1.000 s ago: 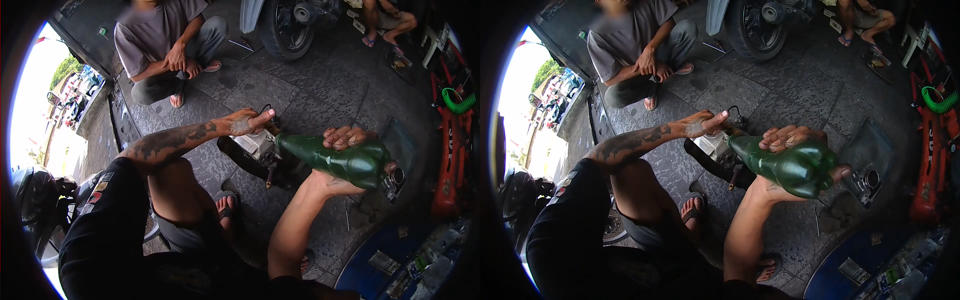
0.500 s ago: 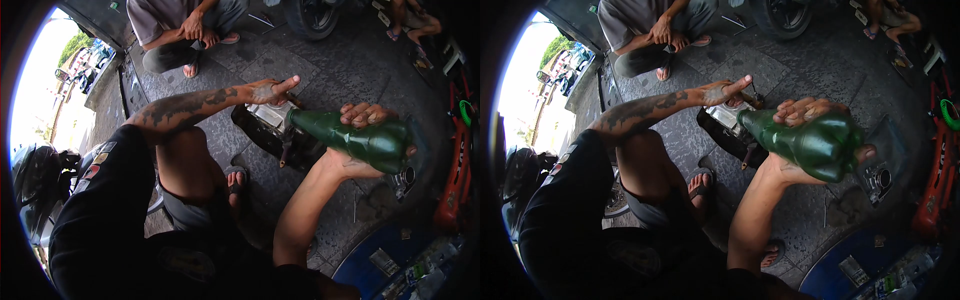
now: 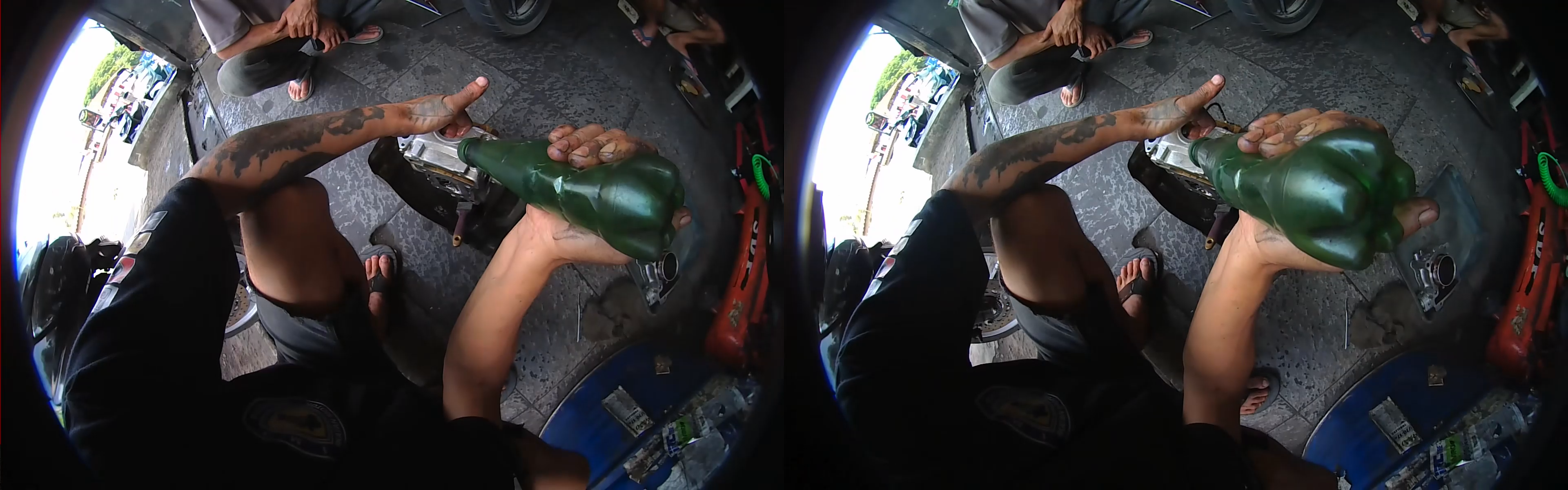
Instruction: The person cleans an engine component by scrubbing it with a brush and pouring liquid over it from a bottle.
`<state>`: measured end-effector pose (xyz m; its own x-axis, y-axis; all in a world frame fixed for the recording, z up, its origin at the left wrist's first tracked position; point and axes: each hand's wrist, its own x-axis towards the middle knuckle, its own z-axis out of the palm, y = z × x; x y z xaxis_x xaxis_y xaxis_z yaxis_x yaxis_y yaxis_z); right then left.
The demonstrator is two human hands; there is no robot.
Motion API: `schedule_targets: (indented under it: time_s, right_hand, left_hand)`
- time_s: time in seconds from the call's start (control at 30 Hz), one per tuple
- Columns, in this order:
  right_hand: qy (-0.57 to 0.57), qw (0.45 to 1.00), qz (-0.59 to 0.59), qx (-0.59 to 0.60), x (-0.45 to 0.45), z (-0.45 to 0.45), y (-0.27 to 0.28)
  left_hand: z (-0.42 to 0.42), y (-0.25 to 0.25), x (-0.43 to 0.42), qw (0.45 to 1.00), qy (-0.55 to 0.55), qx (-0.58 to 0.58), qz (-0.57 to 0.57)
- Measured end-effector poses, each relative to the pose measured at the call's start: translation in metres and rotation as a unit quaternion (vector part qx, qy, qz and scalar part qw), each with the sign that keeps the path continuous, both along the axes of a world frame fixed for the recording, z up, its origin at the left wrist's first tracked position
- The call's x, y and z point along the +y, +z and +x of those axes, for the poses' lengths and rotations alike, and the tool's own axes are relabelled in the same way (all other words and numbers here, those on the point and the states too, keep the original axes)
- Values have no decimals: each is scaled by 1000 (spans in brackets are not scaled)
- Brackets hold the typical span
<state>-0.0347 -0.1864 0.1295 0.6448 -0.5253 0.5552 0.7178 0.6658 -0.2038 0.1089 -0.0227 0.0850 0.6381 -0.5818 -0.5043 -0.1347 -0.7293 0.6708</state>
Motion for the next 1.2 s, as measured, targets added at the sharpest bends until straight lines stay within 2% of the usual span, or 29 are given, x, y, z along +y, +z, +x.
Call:
schedule_targets:
  time_s: [0.1, 0.17, 0.3, 0.47, 0.6, 0.9, 1.07, 1.13, 1.2]
  right_hand:
    - [-40, 998, 41, -3, 6, 2, 4]
    - [0, 996, 88, 4, 8, 0, 6]
    - [-13, 998, 54, -31, 11, 6, 0]
    - [0, 999, 41, 3, 20, 5, 1]
    - [28, 997, 77, 10, 26, 6, 0]
    - [-13, 1000, 5, 0, 23, 6, -4]
    - [5, 1000, 27, -3, 16, 1, -8]
    - [-62, 996, -54, 17, 2, -2, -14]
    - [-66, 996, -49, 29, -4, -6, -15]
  left_hand:
    - [-1, 2, -1, 1000, 15, 2, -5]
    - [0, 3, -2, 1000, 27, 5, -7]
    - [4, -11, -1, 998, 57, 1, -28]
    - [9, -17, 2, 995, 86, -3, -47]
    - [4, -15, 0, 996, 80, 7, -46]
    - [5, -11, -3, 996, 77, 15, -45]
    - [3, -6, -3, 995, 82, 25, -43]
    - [3, -7, -2, 995, 84, 27, -46]
    - [5, -8, -3, 995, 86, 28, -52]
